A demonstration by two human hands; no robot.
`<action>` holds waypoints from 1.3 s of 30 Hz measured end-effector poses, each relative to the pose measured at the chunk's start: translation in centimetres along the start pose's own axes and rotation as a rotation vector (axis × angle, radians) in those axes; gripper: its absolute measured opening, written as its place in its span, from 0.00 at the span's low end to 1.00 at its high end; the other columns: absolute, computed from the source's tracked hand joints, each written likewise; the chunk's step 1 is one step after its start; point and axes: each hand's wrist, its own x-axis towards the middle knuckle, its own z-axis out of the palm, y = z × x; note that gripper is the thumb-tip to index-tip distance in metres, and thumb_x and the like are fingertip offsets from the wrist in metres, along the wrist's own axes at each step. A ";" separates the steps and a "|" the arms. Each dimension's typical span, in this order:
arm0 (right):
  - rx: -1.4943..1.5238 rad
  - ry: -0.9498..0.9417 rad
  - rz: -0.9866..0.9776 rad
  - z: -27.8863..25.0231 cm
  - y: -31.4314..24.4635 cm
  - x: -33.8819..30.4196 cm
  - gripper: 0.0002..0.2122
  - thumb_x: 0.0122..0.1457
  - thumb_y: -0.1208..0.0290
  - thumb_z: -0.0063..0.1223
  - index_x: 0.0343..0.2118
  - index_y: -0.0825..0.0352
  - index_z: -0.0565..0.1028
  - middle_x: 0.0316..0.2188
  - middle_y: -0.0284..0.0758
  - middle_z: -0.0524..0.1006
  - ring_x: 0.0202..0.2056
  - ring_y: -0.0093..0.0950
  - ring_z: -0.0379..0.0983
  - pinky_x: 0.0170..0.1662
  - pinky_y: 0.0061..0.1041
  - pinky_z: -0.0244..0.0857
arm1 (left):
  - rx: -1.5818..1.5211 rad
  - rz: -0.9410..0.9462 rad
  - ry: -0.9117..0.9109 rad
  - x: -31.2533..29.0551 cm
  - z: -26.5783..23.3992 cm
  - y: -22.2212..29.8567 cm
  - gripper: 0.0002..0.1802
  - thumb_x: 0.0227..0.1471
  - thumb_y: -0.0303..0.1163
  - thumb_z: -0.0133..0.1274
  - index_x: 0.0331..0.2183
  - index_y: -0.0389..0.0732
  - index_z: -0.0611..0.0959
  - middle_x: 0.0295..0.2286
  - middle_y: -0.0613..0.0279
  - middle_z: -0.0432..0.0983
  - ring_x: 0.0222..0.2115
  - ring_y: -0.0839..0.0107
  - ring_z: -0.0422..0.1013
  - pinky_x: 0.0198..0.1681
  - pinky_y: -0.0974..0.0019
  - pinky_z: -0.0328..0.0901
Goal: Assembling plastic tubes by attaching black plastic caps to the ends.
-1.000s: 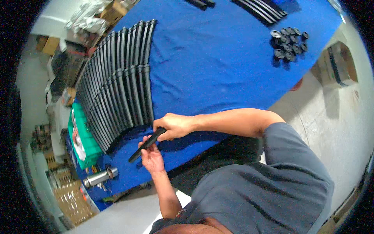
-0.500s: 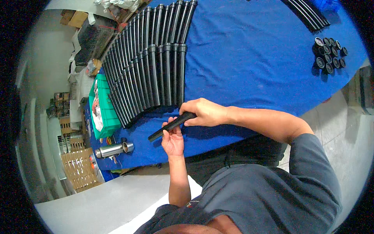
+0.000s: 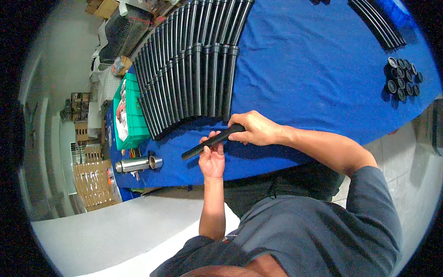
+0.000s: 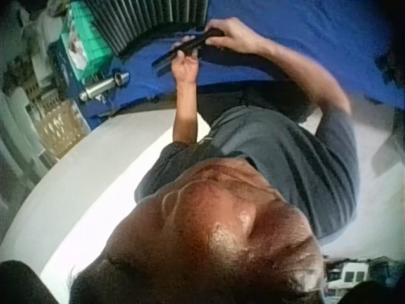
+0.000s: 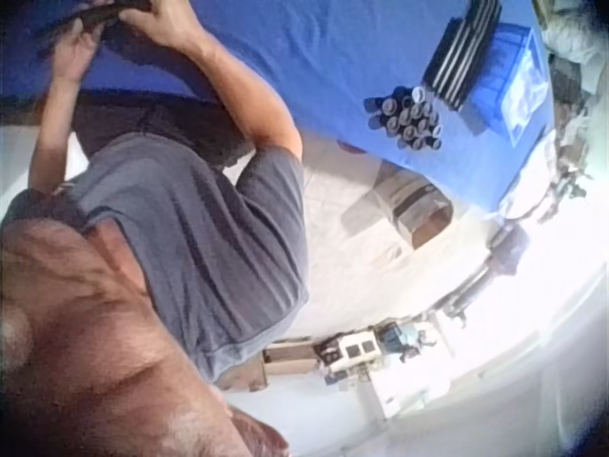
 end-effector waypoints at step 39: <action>0.068 -0.113 0.420 0.0 -2.6 0.1 0.14 0.53 0.73 0.61 0.42 0.68 0.74 0.34 0.45 0.74 0.34 0.43 0.75 0.36 0.35 0.70 | 0.034 -0.026 0.042 0.2 0.8 -0.5 0.14 0.60 0.33 0.51 0.47 0.39 0.75 0.52 0.43 0.70 0.57 0.49 0.64 0.61 0.49 0.63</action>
